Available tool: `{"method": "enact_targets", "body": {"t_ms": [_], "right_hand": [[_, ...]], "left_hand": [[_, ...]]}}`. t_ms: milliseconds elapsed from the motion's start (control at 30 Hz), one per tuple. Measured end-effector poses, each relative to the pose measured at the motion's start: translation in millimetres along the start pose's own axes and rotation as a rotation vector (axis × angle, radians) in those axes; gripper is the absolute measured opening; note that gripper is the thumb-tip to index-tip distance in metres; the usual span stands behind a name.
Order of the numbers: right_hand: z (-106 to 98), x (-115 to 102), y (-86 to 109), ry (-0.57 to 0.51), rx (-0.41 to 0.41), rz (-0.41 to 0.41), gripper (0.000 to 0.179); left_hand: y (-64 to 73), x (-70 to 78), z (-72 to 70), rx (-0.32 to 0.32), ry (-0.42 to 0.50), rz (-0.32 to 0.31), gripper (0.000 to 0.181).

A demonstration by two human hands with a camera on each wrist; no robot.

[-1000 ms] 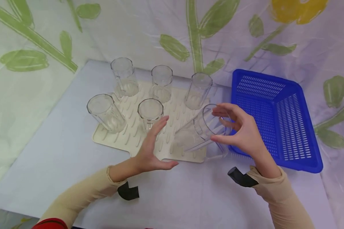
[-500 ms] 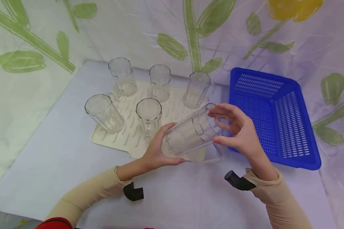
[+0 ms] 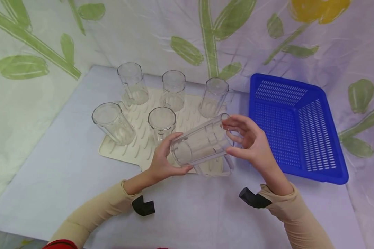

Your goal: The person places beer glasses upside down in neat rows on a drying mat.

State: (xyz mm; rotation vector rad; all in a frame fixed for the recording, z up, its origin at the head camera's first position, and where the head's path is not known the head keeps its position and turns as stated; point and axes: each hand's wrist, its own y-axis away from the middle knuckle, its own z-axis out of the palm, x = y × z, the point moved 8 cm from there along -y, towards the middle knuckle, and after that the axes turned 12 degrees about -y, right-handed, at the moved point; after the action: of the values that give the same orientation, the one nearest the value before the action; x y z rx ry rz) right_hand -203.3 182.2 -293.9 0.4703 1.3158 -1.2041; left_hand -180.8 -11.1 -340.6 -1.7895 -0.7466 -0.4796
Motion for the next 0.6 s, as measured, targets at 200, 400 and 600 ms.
{"method": "enact_targets", "body": {"t_ms": [200, 400, 600], "right_hand": [[-2.5, 8.2, 4.4, -0.039, -0.073, 0.017, 0.054], [-5.3, 21.4, 5.8, 0.006, -0.149, 0.071, 0.06], [-7.4, 32.4, 11.2, 0.071, -0.229, 0.089, 0.071]], "left_hand": [[6.4, -22.0, 0.9, -0.03, 0.106, -0.034, 0.082], [-1.7, -24.1, -12.3, -0.034, 0.289, -0.045, 0.082], [-8.9, -22.7, -18.4, -0.037, 0.344, -0.042, 0.081]]}}
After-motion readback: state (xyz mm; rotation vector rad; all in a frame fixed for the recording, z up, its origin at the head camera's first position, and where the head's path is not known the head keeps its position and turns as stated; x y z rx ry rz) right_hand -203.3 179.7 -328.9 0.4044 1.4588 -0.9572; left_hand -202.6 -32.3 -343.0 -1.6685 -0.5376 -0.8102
